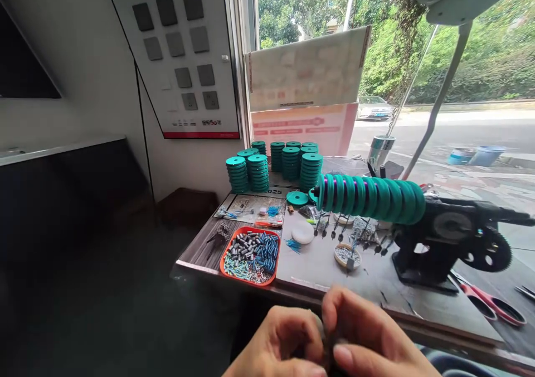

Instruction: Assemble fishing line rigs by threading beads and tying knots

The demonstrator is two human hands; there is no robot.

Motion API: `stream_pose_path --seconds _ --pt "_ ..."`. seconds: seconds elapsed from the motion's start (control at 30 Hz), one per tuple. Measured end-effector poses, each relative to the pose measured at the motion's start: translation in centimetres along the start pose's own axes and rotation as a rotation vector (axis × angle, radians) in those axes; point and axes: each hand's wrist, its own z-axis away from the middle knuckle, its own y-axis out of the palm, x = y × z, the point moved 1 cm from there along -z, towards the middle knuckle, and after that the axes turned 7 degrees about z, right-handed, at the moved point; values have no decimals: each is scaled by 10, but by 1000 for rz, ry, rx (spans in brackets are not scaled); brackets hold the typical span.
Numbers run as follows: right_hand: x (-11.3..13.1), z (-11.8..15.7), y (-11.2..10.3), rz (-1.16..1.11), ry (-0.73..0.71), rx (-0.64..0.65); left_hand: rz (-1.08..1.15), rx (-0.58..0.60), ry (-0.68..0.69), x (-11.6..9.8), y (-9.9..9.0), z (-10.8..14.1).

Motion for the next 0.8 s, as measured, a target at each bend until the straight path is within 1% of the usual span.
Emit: stream_pose_path --seconds 0.07,0.13,0.2,0.27,0.37,0.47,0.53,0.57,0.7,0.73,0.8 --pt "3 -6 1 -207 49 -18 179 41 21 1 5 -10" --pt "5 -10 -1 -322 89 -105 319 36 52 2 10 -20" --pt "6 -12 -3 -397 128 -220 399 17 72 3 12 -26" --pt "6 -12 -4 -476 158 -285 465 20 68 6 14 -29" --pt "2 -9 -8 -596 193 -285 607 10 54 11 15 -31" --pt "-4 -5 -12 -636 221 -328 708 16 58 15 18 -32" --pt "-5 -4 -15 -604 219 -353 705 27 79 16 18 -32" --pt "-5 -3 -16 -576 206 -349 667 29 91 16 18 -32" --pt "0 -7 -14 -448 130 -300 373 12 97 14 12 -27" --pt "2 -8 -13 -436 118 -286 339 13 100 14 10 -26" --pt "5 -11 -10 -439 115 -265 364 29 121 15 8 -25"
